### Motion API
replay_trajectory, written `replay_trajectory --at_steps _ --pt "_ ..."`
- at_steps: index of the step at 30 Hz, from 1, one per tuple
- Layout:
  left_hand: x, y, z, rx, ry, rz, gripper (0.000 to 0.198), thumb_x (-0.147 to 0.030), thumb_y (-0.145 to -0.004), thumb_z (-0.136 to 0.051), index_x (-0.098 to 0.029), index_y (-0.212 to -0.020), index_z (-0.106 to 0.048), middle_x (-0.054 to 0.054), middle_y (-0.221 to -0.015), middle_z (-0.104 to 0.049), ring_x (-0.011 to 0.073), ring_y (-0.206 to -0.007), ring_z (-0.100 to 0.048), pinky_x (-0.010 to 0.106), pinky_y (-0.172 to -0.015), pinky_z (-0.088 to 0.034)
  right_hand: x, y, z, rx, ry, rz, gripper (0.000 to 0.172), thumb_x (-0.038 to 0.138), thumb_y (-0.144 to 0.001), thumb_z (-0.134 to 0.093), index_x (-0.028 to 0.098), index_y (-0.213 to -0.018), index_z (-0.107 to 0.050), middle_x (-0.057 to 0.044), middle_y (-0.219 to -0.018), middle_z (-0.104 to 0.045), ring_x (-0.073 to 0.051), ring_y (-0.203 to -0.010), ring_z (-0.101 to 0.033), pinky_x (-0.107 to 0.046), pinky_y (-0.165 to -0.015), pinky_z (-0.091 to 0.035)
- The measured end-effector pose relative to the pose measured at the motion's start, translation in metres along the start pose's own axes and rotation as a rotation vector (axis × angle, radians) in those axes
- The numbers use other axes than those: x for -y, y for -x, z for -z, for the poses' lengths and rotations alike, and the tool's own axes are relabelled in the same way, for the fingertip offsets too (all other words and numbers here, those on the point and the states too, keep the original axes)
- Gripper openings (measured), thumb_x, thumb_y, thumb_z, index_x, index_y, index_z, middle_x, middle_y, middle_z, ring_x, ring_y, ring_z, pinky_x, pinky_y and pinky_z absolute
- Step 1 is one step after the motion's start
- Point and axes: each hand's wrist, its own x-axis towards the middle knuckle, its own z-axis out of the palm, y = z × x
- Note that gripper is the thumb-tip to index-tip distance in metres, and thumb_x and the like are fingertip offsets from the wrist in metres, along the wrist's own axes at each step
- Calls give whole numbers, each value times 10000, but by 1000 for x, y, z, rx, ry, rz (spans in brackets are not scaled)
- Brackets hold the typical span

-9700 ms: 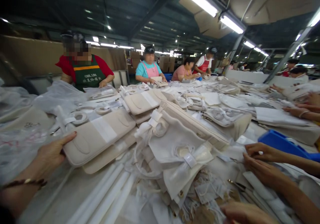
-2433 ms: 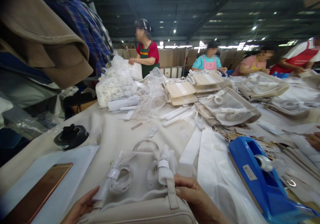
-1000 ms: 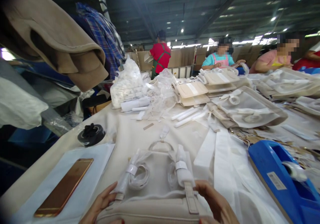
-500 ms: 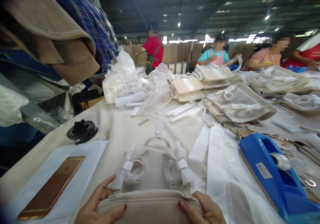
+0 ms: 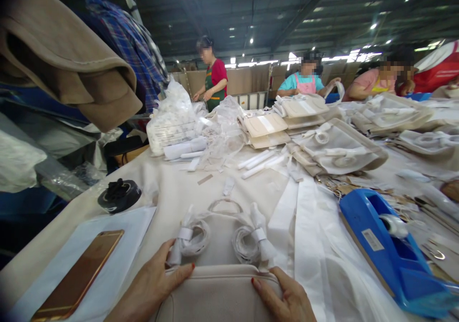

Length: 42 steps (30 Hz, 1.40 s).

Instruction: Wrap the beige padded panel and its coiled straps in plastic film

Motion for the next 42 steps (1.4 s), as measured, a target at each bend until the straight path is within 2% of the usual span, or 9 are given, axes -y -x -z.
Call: replay_trajectory --at_steps 3,6,14,19,24,28,34,38,42 --pt "-9 -7 -1 -33 -121 1 414 -544 -777 -392 -186 -967 -474 127 -982 -634 301 -954 -608 368 -799 -422 -1 -1 1 20 52 -2 453 649 -764 -480 221 -723 -623 4 -740 -685 -207 -764 -627 -250 -685 -427" --pt "-13 -10 -3 -80 -212 12 348 -516 -840 -345 -198 -932 -450 118 -909 -649 311 -911 -634 371 -755 -433 0 0 2 8 138 2 469 658 -771 -457 224 -729 -628 -12 -742 -694 -219 -751 -634 -266 -665 -433" --pt "-5 -2 -10 -162 -243 64 560 -554 -857 -326 -116 -1201 -381 184 -954 -669 356 -945 -651 412 -768 -476 2 5 -1 -117 239 34 373 593 -810 -471 255 -859 -622 2 -712 -681 -228 -708 -649 -284 -646 -447" --pt "12 16 -30 -275 -157 140 618 -579 -890 -236 -92 -1244 -375 182 -930 -676 331 -841 -678 412 -743 -498 -1 -8 2 -17 309 125 327 568 -825 -497 269 -804 -628 22 -694 -674 -186 -653 -636 -233 -588 -463" --pt "17 16 -43 -415 -357 -34 517 -455 -945 -229 -98 -1299 -349 201 -1188 -592 316 -945 -650 397 -715 -507 -13 -20 -1 -36 376 235 336 554 -852 -466 279 -815 -657 5 -751 -691 -173 -624 -618 -227 -569 -463" --pt "25 9 -49 -517 -422 -192 564 -440 -922 -380 -100 -1358 -266 182 -1201 -575 280 -1040 -611 347 -796 -504 -25 -20 -4 -44 466 298 312 525 -867 -458 298 -907 -668 -9 -845 -703 -169 -632 -614 -230 -577 -459" --pt "14 0 -55 -424 -465 -28 539 -388 -961 -248 -25 -1358 -280 206 -1126 -607 268 -851 -661 335 -665 -505 -31 -18 -8 -120 749 529 334 404 -936 -353 322 -1033 -661 -34 -919 -702 -178 -653 -632 -263 -617 -457" --pt "16 1 -52 -424 -518 -43 544 -349 -974 -176 29 -1355 -268 221 -1121 -600 269 -827 -658 356 -669 -506 -32 -21 -9 -214 866 640 369 403 -952 -326 267 -970 -669 -60 -847 -698 -197 -691 -651 -284 -641 -454" --pt "13 8 -44 -650 -672 -275 607 -442 -950 -289 29 -1330 -333 262 -1129 -581 347 -979 -599 430 -741 -497 -29 -21 -10 -279 915 723 396 365 -978 -284 272 -978 -669 -53 -853 -694 -180 -704 -649 -276 -646 -432"
